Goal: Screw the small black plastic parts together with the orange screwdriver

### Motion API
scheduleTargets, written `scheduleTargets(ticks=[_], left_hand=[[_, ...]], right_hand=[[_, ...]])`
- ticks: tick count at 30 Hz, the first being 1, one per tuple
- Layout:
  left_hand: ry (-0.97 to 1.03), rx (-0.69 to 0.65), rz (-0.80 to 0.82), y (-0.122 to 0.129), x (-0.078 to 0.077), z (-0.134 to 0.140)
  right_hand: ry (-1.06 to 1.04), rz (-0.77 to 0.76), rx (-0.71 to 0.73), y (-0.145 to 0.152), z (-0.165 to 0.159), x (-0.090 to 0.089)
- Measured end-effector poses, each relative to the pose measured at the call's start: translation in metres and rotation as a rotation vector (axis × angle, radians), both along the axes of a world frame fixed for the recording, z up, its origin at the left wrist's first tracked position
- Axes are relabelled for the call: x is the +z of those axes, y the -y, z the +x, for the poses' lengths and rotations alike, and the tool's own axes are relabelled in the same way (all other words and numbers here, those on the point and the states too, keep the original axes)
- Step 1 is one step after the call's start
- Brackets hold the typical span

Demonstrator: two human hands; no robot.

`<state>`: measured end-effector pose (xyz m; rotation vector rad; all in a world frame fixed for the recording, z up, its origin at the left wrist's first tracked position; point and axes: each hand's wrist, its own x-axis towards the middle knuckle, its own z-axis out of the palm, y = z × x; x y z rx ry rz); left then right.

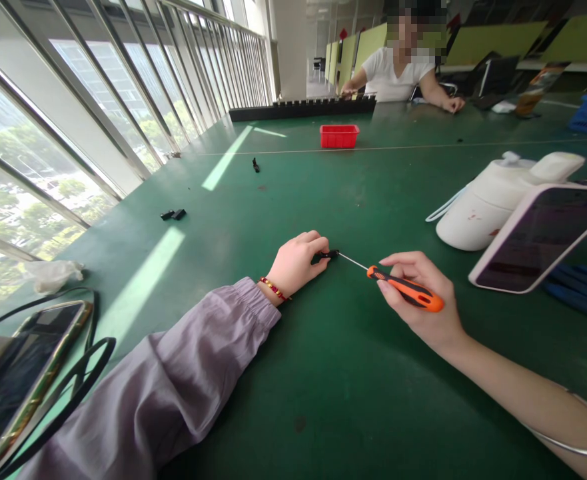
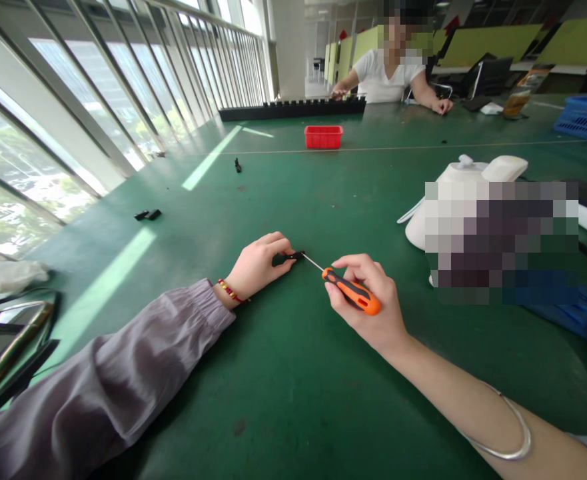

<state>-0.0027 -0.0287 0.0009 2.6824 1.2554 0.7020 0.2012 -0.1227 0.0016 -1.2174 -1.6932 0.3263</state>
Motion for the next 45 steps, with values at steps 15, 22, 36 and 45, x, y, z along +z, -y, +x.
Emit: scheduleTargets(ticks=[15, 22, 36, 45], left_hand=[[-0.023, 0.039, 0.017, 0.0006, 0.0005, 0.0017], [-0.023, 0.066, 0.014, 0.0007, 0.0005, 0.0021], [-0.034, 0.091, 0.032, 0.0021, 0.0016, 0.0031], [-0.039, 0.087, 0.031, 0.0029, 0.0025, 0.0031]], right_hand=[[-0.029, 0.036, -0.004, 0.001, 0.0, 0.001], [-0.014, 0.031, -0.008, 0.0018, 0.0005, 0.0017], [0.044, 0.016, 0.133, 0.0015, -0.0003, 0.0021], [0.058, -0.015, 0.162, 0.0013, -0.0014, 0.0017]])
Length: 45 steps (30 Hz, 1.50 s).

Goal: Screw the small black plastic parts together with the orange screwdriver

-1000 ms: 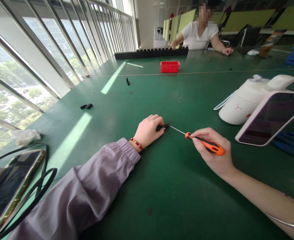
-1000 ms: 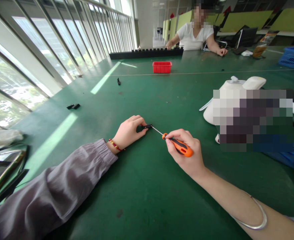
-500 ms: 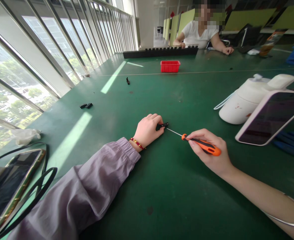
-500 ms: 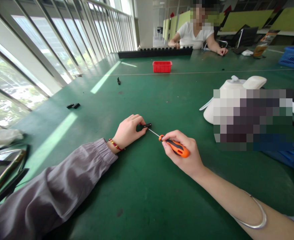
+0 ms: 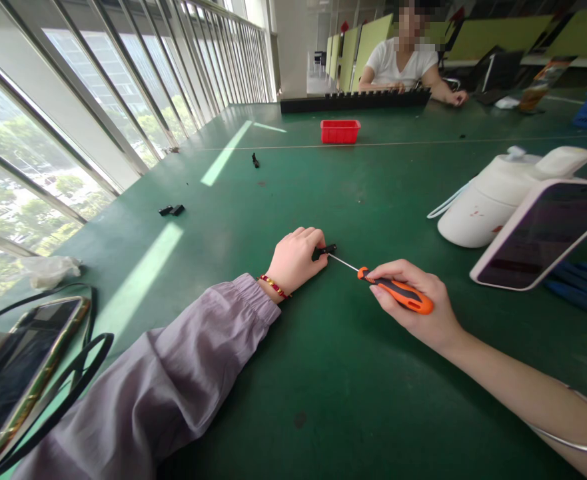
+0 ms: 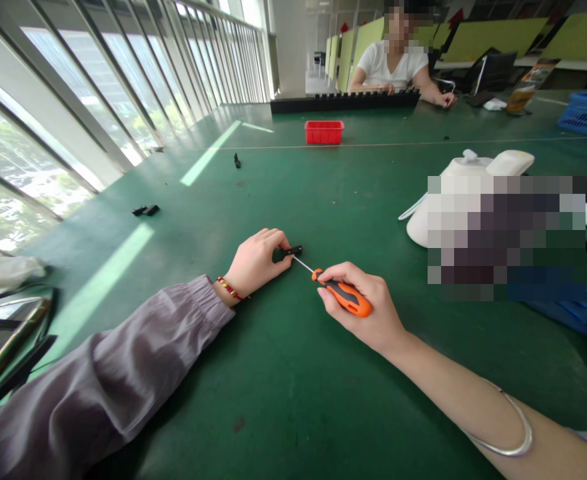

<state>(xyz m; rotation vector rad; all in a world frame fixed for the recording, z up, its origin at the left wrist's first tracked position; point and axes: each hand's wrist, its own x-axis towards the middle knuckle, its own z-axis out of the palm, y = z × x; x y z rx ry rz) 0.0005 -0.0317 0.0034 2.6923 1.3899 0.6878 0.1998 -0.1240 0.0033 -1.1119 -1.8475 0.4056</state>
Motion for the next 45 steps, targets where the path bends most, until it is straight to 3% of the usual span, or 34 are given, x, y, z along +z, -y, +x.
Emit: scheduleTargets(ticks=[15, 23, 30, 36, 45], left_hand=[[0.009, -0.015, -0.006, 0.0002, -0.001, 0.0], [0.018, -0.031, -0.014, 0.0, -0.0011, 0.0001], [0.028, -0.02, -0.026, 0.0005, -0.0003, 0.0009], [0.038, -0.021, -0.037, -0.0009, -0.0013, 0.001], [0.041, -0.023, -0.049, -0.0002, -0.0008, 0.0011]], right_hand=[[0.011, 0.012, -0.008, -0.0001, 0.0003, -0.0002], [0.055, 0.099, 0.028, 0.0006, 0.0006, 0.0054], [-0.012, 0.009, -0.024, 0.002, 0.003, 0.0025], [-0.078, 0.05, -0.069, 0.0027, 0.0011, 0.0], [-0.054, -0.039, 0.014, 0.0008, 0.0021, -0.0021]])
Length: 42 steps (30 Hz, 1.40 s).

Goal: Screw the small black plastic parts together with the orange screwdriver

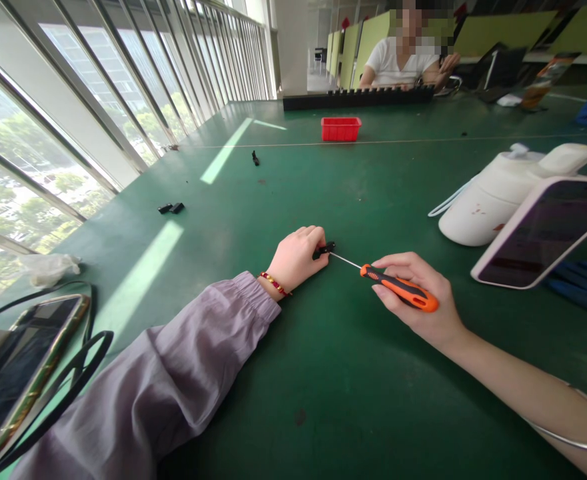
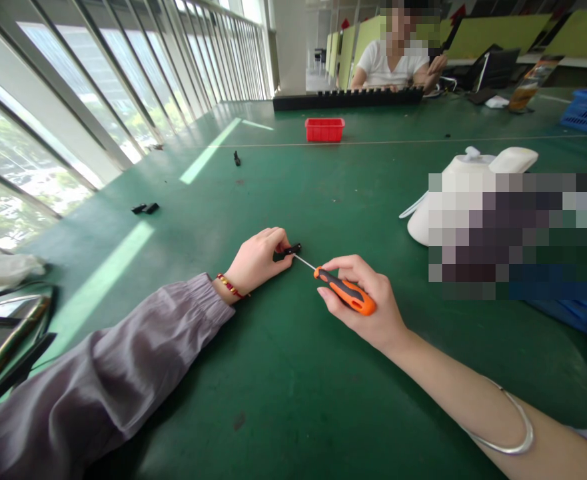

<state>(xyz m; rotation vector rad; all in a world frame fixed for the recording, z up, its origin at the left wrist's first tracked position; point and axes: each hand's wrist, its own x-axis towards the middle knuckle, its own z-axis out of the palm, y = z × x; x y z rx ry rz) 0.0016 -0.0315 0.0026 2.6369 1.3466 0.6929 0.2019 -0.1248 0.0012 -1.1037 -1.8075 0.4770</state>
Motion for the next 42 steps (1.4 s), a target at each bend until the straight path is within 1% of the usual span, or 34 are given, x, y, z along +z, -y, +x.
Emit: scheduleTargets(ticks=[2, 6, 9, 15, 19, 21, 25, 29, 31, 34, 37, 39, 42], left_hand=[[-0.001, 0.001, 0.001, 0.0002, 0.0003, -0.0002], [-0.004, 0.001, -0.002, -0.0002, 0.0002, -0.0005], [-0.001, -0.001, 0.002, -0.001, -0.0002, -0.0004], [-0.001, -0.004, 0.012, -0.001, -0.0007, -0.0004], [-0.007, -0.004, 0.013, -0.0005, -0.001, -0.0005], [-0.007, -0.002, 0.014, -0.0006, -0.0009, -0.0003], [-0.005, -0.006, 0.017, -0.0007, -0.0004, -0.0002], [-0.009, -0.007, 0.01, -0.0002, 0.0002, -0.0005], [-0.009, -0.003, 0.003, 0.0, 0.0005, -0.0005], [-0.01, 0.003, -0.001, 0.0002, 0.0007, -0.0002], [-0.012, 0.006, -0.001, 0.0003, 0.0009, 0.0], [-0.014, 0.007, -0.001, 0.0003, 0.001, -0.0002], [-0.017, 0.007, -0.004, 0.0002, 0.0008, -0.0006]], right_hand=[[-0.006, -0.008, -0.003, 0.0008, -0.0003, 0.001], [-0.064, 0.039, -0.056, 0.0008, -0.001, 0.0007], [-0.08, 0.034, -0.033, -0.0001, -0.0007, -0.0004], [-0.028, -0.045, 0.019, 0.0009, -0.0007, 0.0006], [-0.023, 0.039, -0.038, -0.0002, -0.0009, -0.0016], [-0.026, 0.063, -0.021, -0.0019, -0.0005, -0.0033], [0.014, 0.004, 0.047, -0.0026, -0.0001, -0.0033], [0.052, -0.059, 0.04, 0.0008, -0.0005, 0.0002], [0.047, -0.043, 0.018, 0.0016, -0.0006, 0.001], [0.026, 0.027, -0.021, 0.0006, -0.0004, 0.0001], [0.013, 0.068, -0.005, -0.0014, -0.0003, -0.0011], [0.02, 0.058, 0.008, -0.0019, -0.0004, -0.0011], [0.03, 0.001, 0.008, -0.0011, -0.0007, -0.0002]])
